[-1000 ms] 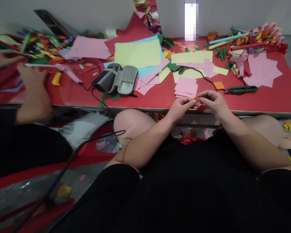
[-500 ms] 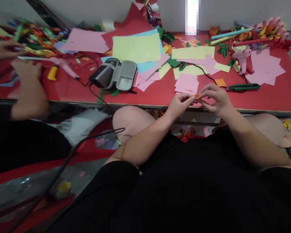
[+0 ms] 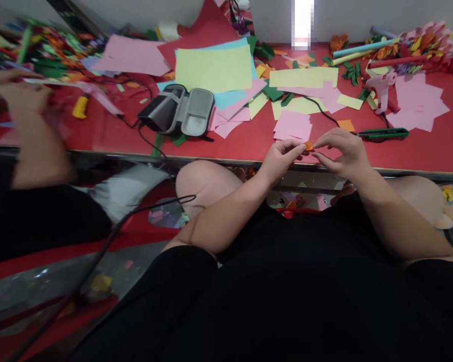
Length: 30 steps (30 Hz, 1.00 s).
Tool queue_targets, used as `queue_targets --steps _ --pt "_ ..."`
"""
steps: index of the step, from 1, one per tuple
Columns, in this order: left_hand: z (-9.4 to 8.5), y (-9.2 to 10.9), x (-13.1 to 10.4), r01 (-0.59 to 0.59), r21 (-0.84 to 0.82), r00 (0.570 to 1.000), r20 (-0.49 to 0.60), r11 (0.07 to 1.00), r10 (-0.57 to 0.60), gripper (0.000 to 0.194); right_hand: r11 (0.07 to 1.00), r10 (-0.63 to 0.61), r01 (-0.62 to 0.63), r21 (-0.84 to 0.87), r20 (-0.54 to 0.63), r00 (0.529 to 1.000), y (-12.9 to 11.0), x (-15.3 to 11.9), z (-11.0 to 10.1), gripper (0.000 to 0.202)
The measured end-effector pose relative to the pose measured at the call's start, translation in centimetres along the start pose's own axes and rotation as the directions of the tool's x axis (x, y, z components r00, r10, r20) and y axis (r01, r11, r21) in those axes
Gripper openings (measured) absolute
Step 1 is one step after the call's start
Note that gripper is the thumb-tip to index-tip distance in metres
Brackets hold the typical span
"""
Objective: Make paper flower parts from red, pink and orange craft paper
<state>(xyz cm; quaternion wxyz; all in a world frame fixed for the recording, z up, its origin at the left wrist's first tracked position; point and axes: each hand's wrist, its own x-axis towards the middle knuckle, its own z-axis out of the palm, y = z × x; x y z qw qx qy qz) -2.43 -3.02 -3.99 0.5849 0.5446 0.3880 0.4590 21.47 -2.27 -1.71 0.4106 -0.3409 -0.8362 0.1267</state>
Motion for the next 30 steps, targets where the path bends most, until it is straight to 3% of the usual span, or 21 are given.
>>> queue_targets --steps 6,12,17,21,25,30 --pt "0.1 0.2 -0.2 -0.012 0.022 0.999 -0.029 1.0 0.013 0.029 0.991 0.133 -0.133 0.016 -0.022 0.991 -1.3 0.2 0.4 0.022" --pt "0.7 0.2 -0.6 0.008 -0.015 0.996 -0.088 1.0 -0.009 0.028 0.985 0.171 -0.17 0.016 -0.152 0.974 -2.0 0.1 1.7 0.012" --pt "1.3 -0.1 -0.9 0.067 -0.123 0.992 -0.101 0.99 -0.079 0.026 0.979 0.185 -0.165 0.12 -0.181 0.966 -2.0 0.2 1.9 0.004" --pt "1.3 -0.2 -0.9 0.104 -0.16 0.992 -0.048 0.982 -0.113 0.025 0.976 0.189 -0.167 0.139 -0.161 0.969 -2.0 0.3 1.6 0.006" --pt "1.0 -0.2 -0.8 0.127 -0.098 0.992 0.005 0.987 -0.127 0.032 0.963 0.234 -0.217 0.158 -0.094 0.968 -1.7 0.2 1.4 0.009" --pt "1.0 -0.2 -0.6 0.019 -0.045 0.999 0.026 0.999 -0.018 0.046 0.968 0.19 -0.175 0.179 -0.074 0.979 -1.4 0.1 1.3 0.009"
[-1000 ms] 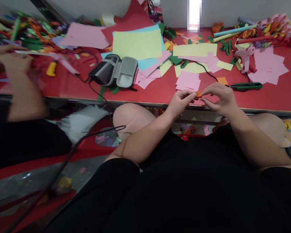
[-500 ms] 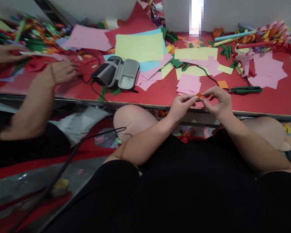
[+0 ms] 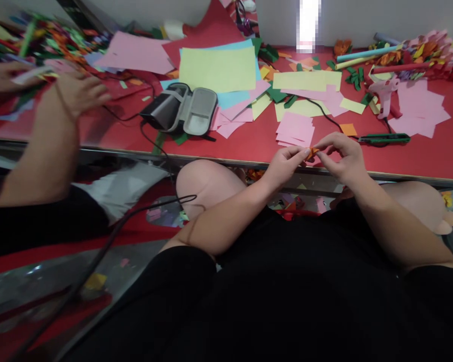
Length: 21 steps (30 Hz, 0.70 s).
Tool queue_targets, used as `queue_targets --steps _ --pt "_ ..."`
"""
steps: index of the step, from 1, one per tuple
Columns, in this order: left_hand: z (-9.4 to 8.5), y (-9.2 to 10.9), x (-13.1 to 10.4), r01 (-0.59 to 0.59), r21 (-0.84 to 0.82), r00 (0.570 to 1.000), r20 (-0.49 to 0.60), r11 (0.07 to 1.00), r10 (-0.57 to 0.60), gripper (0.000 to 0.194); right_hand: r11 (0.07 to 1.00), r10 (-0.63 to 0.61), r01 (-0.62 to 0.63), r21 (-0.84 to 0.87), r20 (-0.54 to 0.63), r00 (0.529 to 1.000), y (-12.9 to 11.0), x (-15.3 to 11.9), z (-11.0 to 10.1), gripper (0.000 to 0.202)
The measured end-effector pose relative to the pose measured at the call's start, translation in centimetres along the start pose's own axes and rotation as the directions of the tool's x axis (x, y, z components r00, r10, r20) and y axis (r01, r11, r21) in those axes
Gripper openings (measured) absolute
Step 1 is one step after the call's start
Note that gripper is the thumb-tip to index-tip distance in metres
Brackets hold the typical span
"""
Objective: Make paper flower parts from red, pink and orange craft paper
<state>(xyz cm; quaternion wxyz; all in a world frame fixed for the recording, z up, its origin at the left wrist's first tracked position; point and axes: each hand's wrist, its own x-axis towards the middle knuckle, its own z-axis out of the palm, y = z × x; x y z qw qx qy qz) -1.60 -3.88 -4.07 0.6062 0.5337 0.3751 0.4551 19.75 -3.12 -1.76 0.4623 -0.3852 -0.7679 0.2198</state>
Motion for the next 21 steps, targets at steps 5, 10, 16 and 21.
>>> queue_targets --steps 5,10,16,21 --pt "-0.04 0.08 -0.22 -0.081 0.11 0.996 -0.012 0.991 0.083 0.047 0.996 -0.053 0.052 -0.066 -0.016 0.998 -0.29 -0.01 -0.13 0.014" --pt "0.02 0.32 -0.55 -0.083 0.173 0.997 0.002 0.981 0.084 0.045 0.982 -0.048 0.044 -0.182 -0.022 0.999 -0.26 -0.31 0.07 0.012" --pt "0.03 0.14 -0.36 -0.088 0.2 0.996 0.023 0.976 0.085 0.049 0.953 -0.094 0.085 -0.29 -0.017 0.995 -0.48 -0.79 0.5 0.012" --pt "-0.28 0.19 -0.09 -0.087 0.201 0.996 0.017 0.976 0.086 0.054 0.922 -0.21 0.196 -0.333 -0.007 0.978 -0.29 -0.7 0.21 0.011"
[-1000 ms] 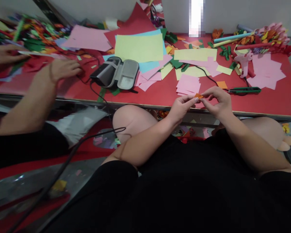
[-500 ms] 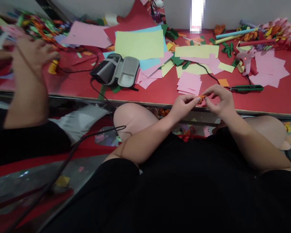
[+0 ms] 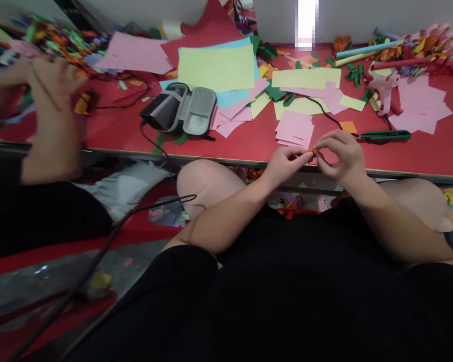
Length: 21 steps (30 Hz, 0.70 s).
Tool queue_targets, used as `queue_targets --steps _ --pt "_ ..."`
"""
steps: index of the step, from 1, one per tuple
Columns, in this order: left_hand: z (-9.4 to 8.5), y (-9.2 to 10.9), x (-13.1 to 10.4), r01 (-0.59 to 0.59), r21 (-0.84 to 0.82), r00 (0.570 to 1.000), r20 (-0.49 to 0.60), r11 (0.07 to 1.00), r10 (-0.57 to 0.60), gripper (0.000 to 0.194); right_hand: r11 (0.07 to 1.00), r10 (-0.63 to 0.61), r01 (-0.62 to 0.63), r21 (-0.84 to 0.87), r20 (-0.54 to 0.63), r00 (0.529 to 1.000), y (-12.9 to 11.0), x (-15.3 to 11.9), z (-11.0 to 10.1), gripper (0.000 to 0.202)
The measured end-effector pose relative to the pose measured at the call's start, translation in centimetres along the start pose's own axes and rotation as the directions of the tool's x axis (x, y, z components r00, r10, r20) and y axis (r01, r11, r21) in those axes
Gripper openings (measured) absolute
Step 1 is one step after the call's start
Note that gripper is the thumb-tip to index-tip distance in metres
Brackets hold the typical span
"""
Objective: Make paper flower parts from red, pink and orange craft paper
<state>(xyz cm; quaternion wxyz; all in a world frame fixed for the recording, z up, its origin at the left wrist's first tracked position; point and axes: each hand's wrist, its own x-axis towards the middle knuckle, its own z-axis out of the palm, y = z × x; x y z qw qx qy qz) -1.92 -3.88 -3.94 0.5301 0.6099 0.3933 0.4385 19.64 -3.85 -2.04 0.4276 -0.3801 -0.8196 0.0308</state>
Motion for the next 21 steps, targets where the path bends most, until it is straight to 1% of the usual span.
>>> queue_targets --steps 3,6,8,12,15,18,21 --pt "-0.2 0.2 0.0 -0.006 -0.013 1.0 0.02 1.0 0.007 0.053 1.0 -0.007 0.008 -0.03 0.019 1.0 0.6 -0.1 0.1 0.011" --pt "-0.4 0.2 0.0 -0.015 -0.019 0.999 0.031 1.0 0.016 0.051 0.999 -0.009 0.009 -0.033 -0.003 1.0 0.9 -0.2 0.3 0.009" --pt "-0.4 0.2 0.0 -0.02 -0.021 0.999 0.039 1.0 0.02 0.05 1.0 -0.006 0.005 -0.022 -0.025 1.0 1.0 -0.2 0.3 0.009" --pt "-0.3 0.2 0.0 -0.019 -0.032 1.0 0.023 0.999 0.02 0.048 1.0 0.028 -0.028 -0.002 -0.022 0.999 0.8 -0.1 0.3 0.009" --pt "-0.3 0.3 -0.1 -0.003 -0.046 1.0 -0.013 0.999 0.003 0.042 1.0 0.003 -0.004 -0.022 -0.035 0.999 0.8 -0.1 0.3 0.008" --pt "-0.2 0.5 -0.2 0.013 -0.09 1.0 -0.02 0.996 -0.014 0.033 0.998 -0.038 0.036 -0.045 -0.05 0.998 1.0 -0.2 0.4 0.008" --pt "-0.1 0.3 -0.2 0.062 -0.181 0.997 -0.03 0.982 -0.068 0.035 0.996 -0.051 0.048 -0.07 -0.046 0.998 1.2 -0.4 0.6 0.009"
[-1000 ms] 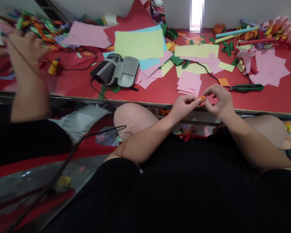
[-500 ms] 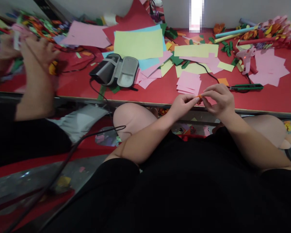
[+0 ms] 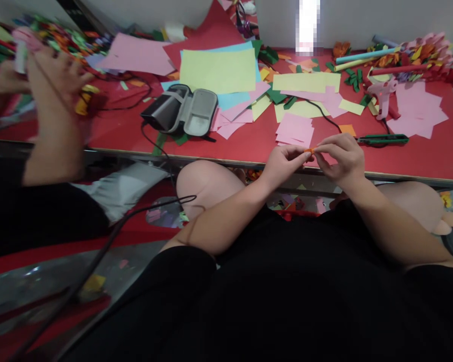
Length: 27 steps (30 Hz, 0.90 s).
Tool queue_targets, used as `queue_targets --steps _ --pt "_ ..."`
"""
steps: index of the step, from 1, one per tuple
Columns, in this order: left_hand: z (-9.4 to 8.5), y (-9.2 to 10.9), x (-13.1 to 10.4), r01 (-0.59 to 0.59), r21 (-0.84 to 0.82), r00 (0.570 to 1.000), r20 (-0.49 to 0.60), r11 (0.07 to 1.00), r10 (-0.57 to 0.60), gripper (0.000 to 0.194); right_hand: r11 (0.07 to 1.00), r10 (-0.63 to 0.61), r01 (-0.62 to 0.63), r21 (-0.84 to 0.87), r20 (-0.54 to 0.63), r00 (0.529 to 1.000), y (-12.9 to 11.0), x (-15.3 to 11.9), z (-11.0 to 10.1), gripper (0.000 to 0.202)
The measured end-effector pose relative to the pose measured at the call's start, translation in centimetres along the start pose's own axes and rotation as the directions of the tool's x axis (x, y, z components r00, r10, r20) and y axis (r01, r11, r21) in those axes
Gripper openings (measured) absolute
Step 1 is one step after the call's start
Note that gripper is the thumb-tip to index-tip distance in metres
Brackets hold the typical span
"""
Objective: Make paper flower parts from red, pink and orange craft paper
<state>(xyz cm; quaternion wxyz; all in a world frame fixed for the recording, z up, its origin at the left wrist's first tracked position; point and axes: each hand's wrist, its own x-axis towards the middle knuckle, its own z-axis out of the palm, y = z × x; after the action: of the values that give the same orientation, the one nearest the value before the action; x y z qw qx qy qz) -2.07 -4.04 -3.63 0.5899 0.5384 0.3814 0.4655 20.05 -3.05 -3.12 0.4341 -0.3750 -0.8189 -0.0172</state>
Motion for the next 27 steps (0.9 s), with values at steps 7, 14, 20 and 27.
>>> queue_targets --steps 7,14,20,27 --pt "0.0 -0.2 0.3 0.051 -0.112 0.999 0.022 0.992 -0.048 0.043 0.992 -0.118 0.113 -0.061 -0.078 0.99 -0.1 -0.1 0.6 0.012" --pt "-0.4 0.2 0.2 0.166 -0.119 0.986 -0.006 0.979 -0.168 0.04 0.992 -0.126 0.126 -0.002 -0.045 0.991 0.2 -0.1 0.5 0.027" --pt "-0.5 0.0 0.4 0.139 -0.094 0.99 0.0 0.986 -0.139 0.045 0.988 -0.129 0.13 0.088 -0.023 0.991 0.0 0.0 0.1 0.045" --pt "-0.8 0.3 0.4 0.163 -0.082 0.986 0.037 0.983 -0.16 0.043 0.978 -0.042 0.045 0.203 -0.017 0.999 -0.3 0.3 -0.4 0.042"
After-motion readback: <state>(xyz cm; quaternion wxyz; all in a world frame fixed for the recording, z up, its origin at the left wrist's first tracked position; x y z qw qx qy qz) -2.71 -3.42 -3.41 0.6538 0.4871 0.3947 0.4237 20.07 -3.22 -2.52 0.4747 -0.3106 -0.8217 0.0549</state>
